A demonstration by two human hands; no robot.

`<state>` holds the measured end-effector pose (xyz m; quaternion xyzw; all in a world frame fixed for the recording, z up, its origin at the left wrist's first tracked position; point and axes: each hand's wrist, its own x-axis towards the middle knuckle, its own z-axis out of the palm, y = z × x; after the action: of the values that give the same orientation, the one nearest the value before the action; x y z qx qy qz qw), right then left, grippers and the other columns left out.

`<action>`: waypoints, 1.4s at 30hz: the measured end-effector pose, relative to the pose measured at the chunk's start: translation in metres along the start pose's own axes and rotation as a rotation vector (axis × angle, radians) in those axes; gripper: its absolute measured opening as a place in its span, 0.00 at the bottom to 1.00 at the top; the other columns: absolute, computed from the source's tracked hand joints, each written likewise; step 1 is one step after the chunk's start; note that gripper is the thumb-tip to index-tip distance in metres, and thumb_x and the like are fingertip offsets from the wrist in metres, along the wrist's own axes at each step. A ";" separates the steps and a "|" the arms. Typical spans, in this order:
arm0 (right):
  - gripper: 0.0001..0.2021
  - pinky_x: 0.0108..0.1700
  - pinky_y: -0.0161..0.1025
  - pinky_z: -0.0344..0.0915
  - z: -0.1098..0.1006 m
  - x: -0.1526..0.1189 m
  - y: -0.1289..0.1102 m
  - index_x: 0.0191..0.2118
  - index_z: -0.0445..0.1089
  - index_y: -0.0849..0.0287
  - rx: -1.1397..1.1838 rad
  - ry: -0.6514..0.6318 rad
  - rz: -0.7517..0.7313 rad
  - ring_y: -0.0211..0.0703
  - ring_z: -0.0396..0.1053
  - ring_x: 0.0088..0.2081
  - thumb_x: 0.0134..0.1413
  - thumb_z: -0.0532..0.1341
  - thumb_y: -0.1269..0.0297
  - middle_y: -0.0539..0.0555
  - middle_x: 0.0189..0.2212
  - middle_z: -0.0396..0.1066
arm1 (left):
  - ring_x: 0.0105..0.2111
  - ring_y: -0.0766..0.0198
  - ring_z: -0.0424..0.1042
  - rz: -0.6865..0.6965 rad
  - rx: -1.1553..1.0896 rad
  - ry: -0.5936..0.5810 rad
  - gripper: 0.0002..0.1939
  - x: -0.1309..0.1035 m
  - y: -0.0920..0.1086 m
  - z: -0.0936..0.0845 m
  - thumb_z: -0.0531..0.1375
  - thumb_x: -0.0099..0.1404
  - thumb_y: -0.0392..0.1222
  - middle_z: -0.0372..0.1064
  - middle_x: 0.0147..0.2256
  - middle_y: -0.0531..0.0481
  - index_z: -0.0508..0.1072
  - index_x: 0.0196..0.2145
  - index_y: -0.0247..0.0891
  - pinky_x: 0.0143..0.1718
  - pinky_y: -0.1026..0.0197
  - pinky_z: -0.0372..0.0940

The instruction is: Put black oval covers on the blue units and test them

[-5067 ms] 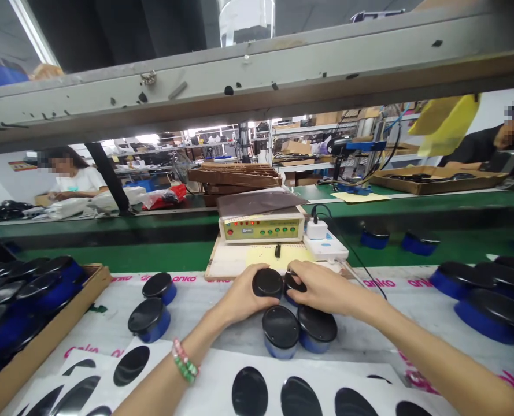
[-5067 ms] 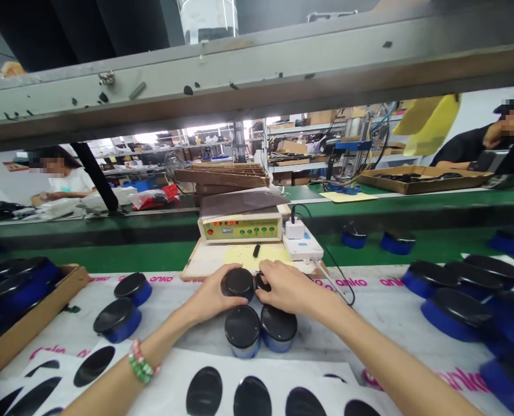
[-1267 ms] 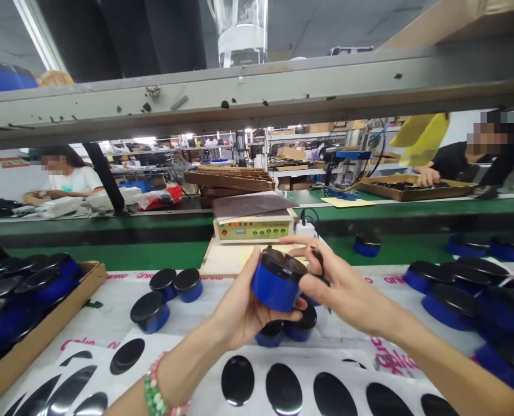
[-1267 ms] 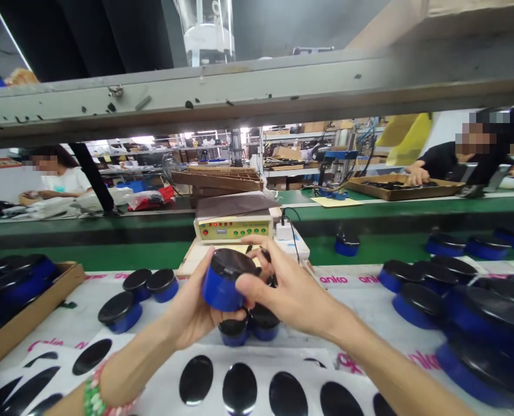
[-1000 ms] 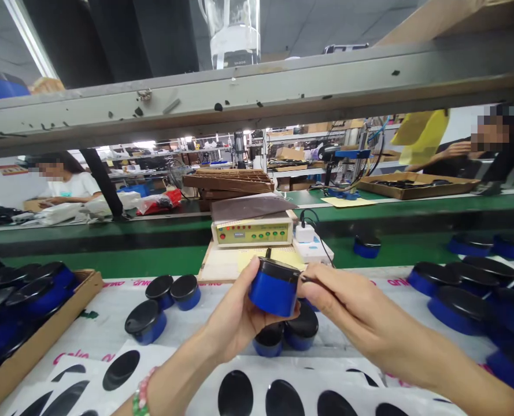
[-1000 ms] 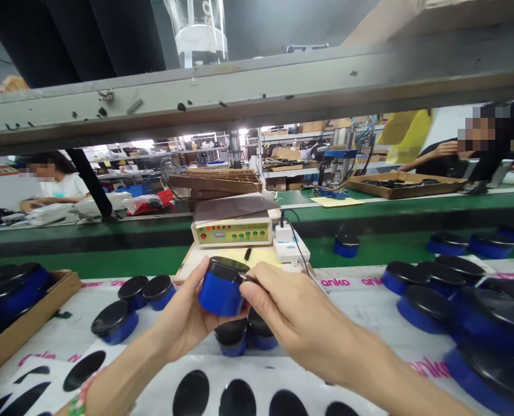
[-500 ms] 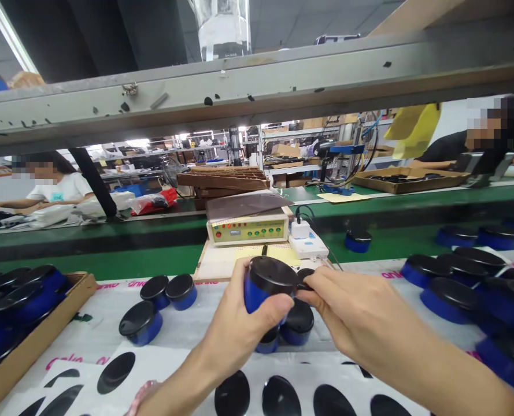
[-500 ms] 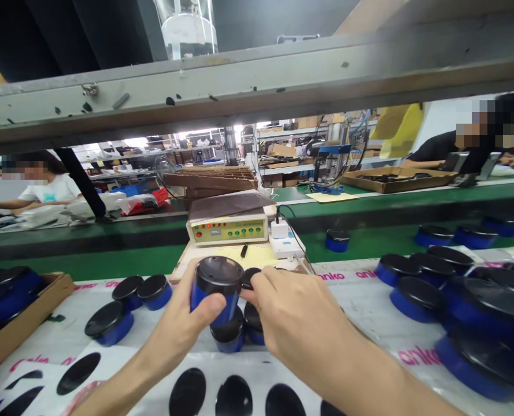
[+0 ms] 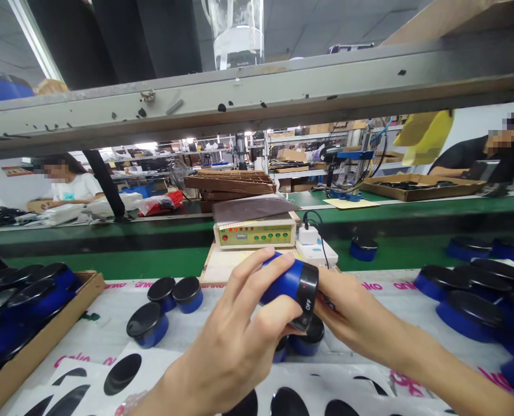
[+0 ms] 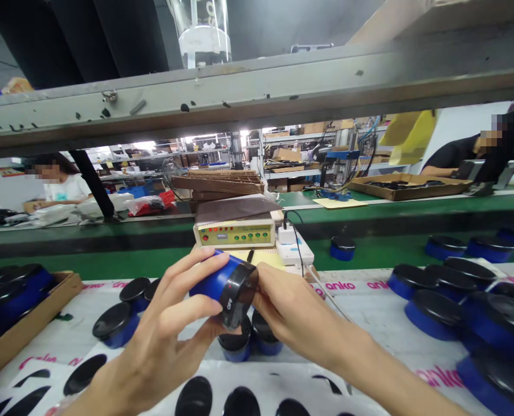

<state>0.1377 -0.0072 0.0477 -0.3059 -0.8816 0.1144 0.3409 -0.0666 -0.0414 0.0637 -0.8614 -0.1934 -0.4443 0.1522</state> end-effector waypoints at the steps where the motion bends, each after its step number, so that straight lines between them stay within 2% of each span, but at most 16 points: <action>1: 0.07 0.31 0.37 0.60 0.000 0.000 0.000 0.32 0.55 0.57 -0.005 0.003 -0.008 0.39 0.62 0.29 0.63 0.47 0.69 0.52 0.29 0.64 | 0.59 0.49 0.54 -0.008 0.006 -0.010 0.17 0.000 0.000 -0.001 0.60 0.60 0.24 0.57 0.55 0.36 0.60 0.43 0.33 0.58 0.45 0.57; 13: 0.06 0.30 0.32 0.57 0.000 0.002 -0.005 0.38 0.58 0.55 0.055 -0.037 -0.013 0.35 0.61 0.29 0.65 0.47 0.68 0.48 0.31 0.65 | 0.57 0.59 0.55 -0.187 -0.121 -0.007 0.20 0.003 -0.002 -0.006 0.60 0.59 0.24 0.58 0.54 0.43 0.57 0.44 0.38 0.60 0.52 0.53; 15: 0.05 0.31 0.32 0.57 -0.001 0.002 -0.004 0.38 0.59 0.56 0.051 -0.060 -0.028 0.35 0.60 0.29 0.65 0.48 0.67 0.48 0.31 0.65 | 0.56 0.60 0.57 -0.219 -0.160 -0.016 0.22 0.002 -0.004 -0.009 0.62 0.59 0.28 0.58 0.54 0.44 0.56 0.46 0.40 0.59 0.54 0.55; 17: 0.07 0.29 0.33 0.56 -0.002 0.001 -0.004 0.36 0.59 0.56 0.022 -0.090 -0.081 0.36 0.59 0.27 0.66 0.49 0.64 0.48 0.28 0.64 | 0.55 0.60 0.59 -0.265 -0.172 -0.100 0.30 0.001 -0.005 -0.013 0.65 0.59 0.37 0.58 0.54 0.44 0.53 0.53 0.41 0.56 0.56 0.59; 19: 0.12 0.26 0.34 0.53 -0.003 0.000 -0.006 0.31 0.59 0.57 -0.088 -0.118 -0.173 0.36 0.56 0.24 0.66 0.48 0.61 0.48 0.24 0.62 | 0.54 0.59 0.60 -0.307 -0.134 -0.242 0.38 0.001 -0.005 -0.017 0.66 0.57 0.43 0.58 0.54 0.44 0.50 0.58 0.42 0.53 0.57 0.62; 21: 0.14 0.24 0.36 0.49 -0.009 -0.002 -0.009 0.30 0.60 0.58 -0.293 -0.088 -0.267 0.36 0.55 0.21 0.67 0.45 0.63 0.48 0.22 0.61 | 0.53 0.58 0.62 -0.331 -0.079 -0.320 0.37 0.002 -0.007 -0.019 0.66 0.56 0.43 0.59 0.53 0.45 0.53 0.58 0.43 0.52 0.58 0.62; 22: 0.14 0.23 0.36 0.48 -0.015 -0.004 -0.010 0.30 0.61 0.59 -0.402 -0.046 -0.298 0.36 0.56 0.20 0.67 0.45 0.65 0.49 0.22 0.62 | 0.52 0.58 0.63 -0.337 -0.049 -0.299 0.34 0.003 -0.010 -0.019 0.66 0.56 0.41 0.60 0.52 0.45 0.56 0.56 0.42 0.52 0.58 0.62; 24: 0.12 0.24 0.37 0.48 -0.035 -0.008 -0.009 0.32 0.64 0.58 -0.599 0.112 -0.308 0.37 0.59 0.20 0.65 0.47 0.68 0.49 0.21 0.65 | 0.49 0.57 0.65 -0.383 0.021 -0.138 0.29 0.005 -0.016 -0.017 0.65 0.55 0.38 0.63 0.49 0.46 0.60 0.52 0.40 0.51 0.57 0.63; 26: 0.11 0.26 0.37 0.49 -0.059 -0.011 0.000 0.35 0.66 0.57 -0.745 0.302 -0.174 0.39 0.62 0.21 0.65 0.48 0.65 0.50 0.21 0.67 | 0.47 0.57 0.67 -0.472 0.059 0.022 0.26 0.009 -0.020 -0.011 0.64 0.54 0.37 0.64 0.46 0.46 0.61 0.50 0.39 0.49 0.56 0.64; 27: 0.12 0.27 0.37 0.50 -0.072 -0.012 0.007 0.38 0.66 0.57 -0.794 0.383 -0.011 0.41 0.63 0.22 0.65 0.47 0.61 0.51 0.22 0.67 | 0.46 0.58 0.68 -0.509 0.042 0.042 0.26 0.011 -0.020 -0.005 0.64 0.54 0.37 0.64 0.46 0.46 0.61 0.50 0.39 0.48 0.56 0.65; 30: 0.20 0.30 0.40 0.52 -0.096 -0.009 0.043 0.43 0.63 0.60 -0.805 0.444 0.594 0.50 0.67 0.27 0.66 0.40 0.54 0.56 0.24 0.68 | 0.45 0.56 0.69 -0.468 -0.157 -0.173 0.29 0.017 -0.009 0.026 0.66 0.54 0.40 0.65 0.46 0.46 0.60 0.51 0.40 0.46 0.55 0.68; 32: 0.22 0.30 0.41 0.54 -0.099 -0.004 0.076 0.42 0.63 0.62 -0.748 0.370 0.811 0.54 0.69 0.31 0.66 0.39 0.53 0.60 0.27 0.70 | 0.45 0.53 0.69 -0.342 -0.229 -0.352 0.31 0.020 0.005 0.055 0.68 0.51 0.41 0.67 0.45 0.44 0.61 0.50 0.38 0.46 0.52 0.69; 34: 0.21 0.31 0.43 0.57 -0.094 -0.001 0.109 0.42 0.63 0.64 -0.710 0.308 0.894 0.54 0.69 0.32 0.64 0.44 0.51 0.62 0.30 0.70 | 0.43 0.50 0.70 -0.238 -0.211 -0.462 0.32 0.020 0.017 0.083 0.69 0.48 0.38 0.69 0.43 0.43 0.63 0.48 0.37 0.46 0.49 0.70; 37: 0.18 0.37 0.45 0.64 -0.080 -0.002 0.152 0.44 0.64 0.65 -0.636 0.218 0.980 0.47 0.69 0.36 0.60 0.54 0.52 0.59 0.38 0.70 | 0.44 0.45 0.70 -0.193 -0.186 -0.515 0.34 0.018 0.024 0.112 0.70 0.43 0.31 0.69 0.41 0.44 0.65 0.48 0.38 0.47 0.45 0.69; 39: 0.17 0.40 0.44 0.66 -0.069 -0.006 0.171 0.45 0.66 0.63 -0.567 0.162 0.989 0.43 0.69 0.38 0.59 0.58 0.54 0.56 0.41 0.68 | 0.46 0.41 0.68 -0.201 -0.201 -0.504 0.36 0.015 0.022 0.117 0.70 0.43 0.32 0.69 0.43 0.44 0.64 0.49 0.40 0.49 0.39 0.66; 42: 0.14 0.40 0.43 0.68 -0.058 -0.008 0.181 0.45 0.67 0.63 -0.461 0.130 0.963 0.41 0.69 0.38 0.59 0.59 0.58 0.54 0.41 0.68 | 0.51 0.41 0.64 -0.231 -0.228 -0.468 0.36 0.013 0.014 0.108 0.70 0.48 0.41 0.65 0.49 0.41 0.61 0.54 0.41 0.51 0.38 0.64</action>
<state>0.2651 0.1297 0.0124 -0.7488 -0.6210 0.0420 0.2279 0.0228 -0.0041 0.0134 -0.9244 -0.2688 -0.2667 -0.0459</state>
